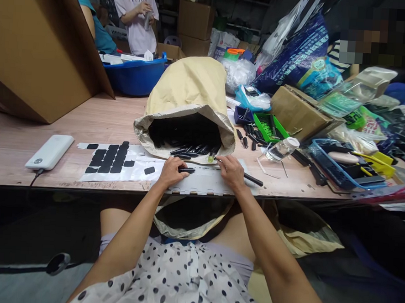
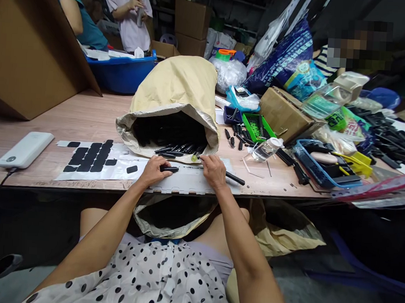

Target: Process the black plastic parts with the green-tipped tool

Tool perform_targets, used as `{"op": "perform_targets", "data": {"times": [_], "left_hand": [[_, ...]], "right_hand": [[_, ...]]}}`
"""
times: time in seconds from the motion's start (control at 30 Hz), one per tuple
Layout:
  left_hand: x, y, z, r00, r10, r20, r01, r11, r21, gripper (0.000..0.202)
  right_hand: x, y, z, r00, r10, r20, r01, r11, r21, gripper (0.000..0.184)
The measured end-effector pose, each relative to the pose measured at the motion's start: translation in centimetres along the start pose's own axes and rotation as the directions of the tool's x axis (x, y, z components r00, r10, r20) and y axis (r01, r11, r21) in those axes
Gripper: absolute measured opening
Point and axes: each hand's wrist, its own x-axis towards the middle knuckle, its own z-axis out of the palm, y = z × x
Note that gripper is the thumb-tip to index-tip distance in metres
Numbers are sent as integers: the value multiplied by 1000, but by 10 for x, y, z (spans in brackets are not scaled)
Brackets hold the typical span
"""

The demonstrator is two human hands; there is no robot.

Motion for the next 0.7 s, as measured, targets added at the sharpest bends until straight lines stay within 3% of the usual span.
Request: {"op": "perform_targets", "data": {"times": [0.17, 0.47, 0.63, 0.7], "left_hand": [[0, -3, 0, 1000, 14, 11, -14, 1000, 17, 8], [1, -10, -2, 995, 101, -9, -100, 994, 37, 13], [-25, 16, -8, 964, 265, -29, -266, 964, -30, 22], [-47, 31, -1, 935, 350, 60, -342, 933, -108, 27]], "right_hand": [[-3, 22, 7, 995, -42, 87, 41, 999, 3, 23], [-3, 17, 12, 994, -14, 113, 14, 1000, -3, 24], [-2, 15, 12, 993, 3, 121, 0, 1000, -19, 24], [-2, 15, 11, 992, 7, 128, -4, 1000, -21, 24]]}}
